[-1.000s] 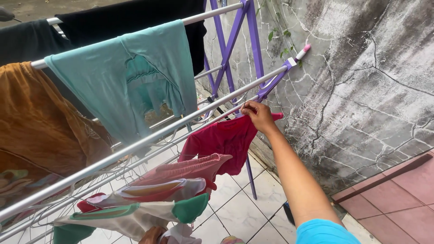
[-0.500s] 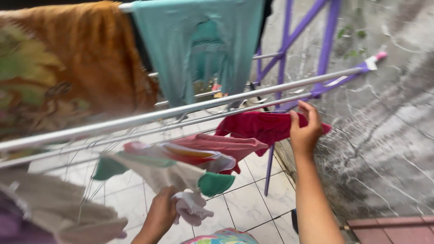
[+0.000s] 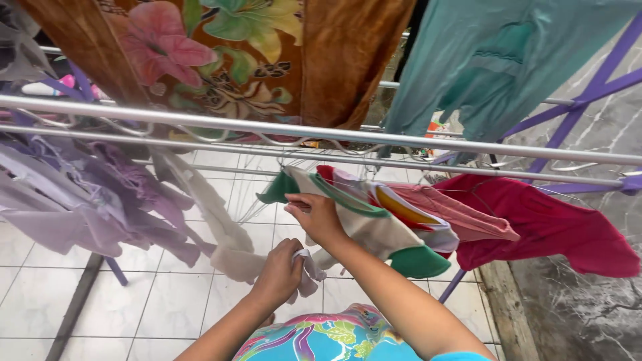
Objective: Hanging various pieces of laundry from a basket onto a drying rack, including using a circular clip hanger for smaller items.
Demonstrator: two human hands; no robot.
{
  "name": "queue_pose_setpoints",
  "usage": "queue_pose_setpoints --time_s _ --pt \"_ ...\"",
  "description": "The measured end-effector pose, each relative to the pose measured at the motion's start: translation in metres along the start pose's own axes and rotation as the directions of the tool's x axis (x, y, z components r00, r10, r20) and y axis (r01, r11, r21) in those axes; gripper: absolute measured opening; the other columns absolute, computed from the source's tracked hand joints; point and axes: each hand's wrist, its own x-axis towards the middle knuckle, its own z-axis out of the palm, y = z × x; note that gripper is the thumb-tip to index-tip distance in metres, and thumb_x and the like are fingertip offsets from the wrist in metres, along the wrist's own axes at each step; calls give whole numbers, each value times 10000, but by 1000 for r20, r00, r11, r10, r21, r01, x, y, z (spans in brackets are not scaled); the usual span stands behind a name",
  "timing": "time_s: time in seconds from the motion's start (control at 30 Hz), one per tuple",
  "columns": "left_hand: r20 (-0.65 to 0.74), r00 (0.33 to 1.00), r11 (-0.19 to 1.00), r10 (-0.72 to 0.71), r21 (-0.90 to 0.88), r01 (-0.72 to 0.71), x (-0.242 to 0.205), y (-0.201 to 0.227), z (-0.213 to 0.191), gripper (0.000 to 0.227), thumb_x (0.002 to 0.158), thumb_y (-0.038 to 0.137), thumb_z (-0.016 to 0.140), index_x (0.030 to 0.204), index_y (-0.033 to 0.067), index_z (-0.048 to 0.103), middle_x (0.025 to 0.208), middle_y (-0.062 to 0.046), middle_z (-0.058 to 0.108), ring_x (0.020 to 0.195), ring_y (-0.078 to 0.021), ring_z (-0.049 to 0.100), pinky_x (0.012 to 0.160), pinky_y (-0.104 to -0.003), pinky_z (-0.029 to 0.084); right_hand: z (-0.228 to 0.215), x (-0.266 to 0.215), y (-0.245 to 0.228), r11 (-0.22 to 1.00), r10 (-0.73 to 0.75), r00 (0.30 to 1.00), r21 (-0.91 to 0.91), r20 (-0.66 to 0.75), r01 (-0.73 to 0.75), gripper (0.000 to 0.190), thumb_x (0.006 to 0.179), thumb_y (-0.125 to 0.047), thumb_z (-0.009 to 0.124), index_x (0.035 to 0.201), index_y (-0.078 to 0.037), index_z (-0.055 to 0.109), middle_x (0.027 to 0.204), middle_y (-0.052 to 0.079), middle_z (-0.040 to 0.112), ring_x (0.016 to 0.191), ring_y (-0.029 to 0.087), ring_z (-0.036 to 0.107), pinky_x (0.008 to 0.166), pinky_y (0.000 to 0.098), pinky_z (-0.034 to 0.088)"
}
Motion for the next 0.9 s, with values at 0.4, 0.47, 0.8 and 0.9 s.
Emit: queue_pose_setpoints --time_s 0.4,0.47,0.8,0.9 --pt "33 999 999 -13 -46 15 -23 -75 -91 104 902 75 488 894 80 591 898 -97 635 861 -266 612 759 -401 456 191 133 47 915 404 897 97 -178 -393 448 909 -201 736 1301 7 676 940 85 803 698 172 781 610 244 595" --pt "38 999 998 13 -59 -10 -24 -83 -99 92 888 69 485 880 80 577 893 -110 632 848 -283 606 751 -417 450 198 128 28 914 403 895 125 -192 -385 401 915 -169 717 1276 3 695 930 89 801 668 164 765 628 238 601" --pt "150 980 990 134 -57 -127 -23 -93 -123 102 867 124 502 881 69 587 892 -138 660 843 -327 624 742 -446 454 170 65 -30 985 163 978 75 -132 -154 186 914 -146 697 1012 -29 804 1147 18 797 622 107 719 548 199 544" --pt "160 976 989 148 -47 -142 -21 -96 -125 130 860 164 528 874 61 604 884 -130 677 852 -330 639 781 -438 474 143 44 -27 976 170 973 163 -157 -144 201 928 -157 692 1047 -45 809 1018 18 815 783 79 693 699 235 622"
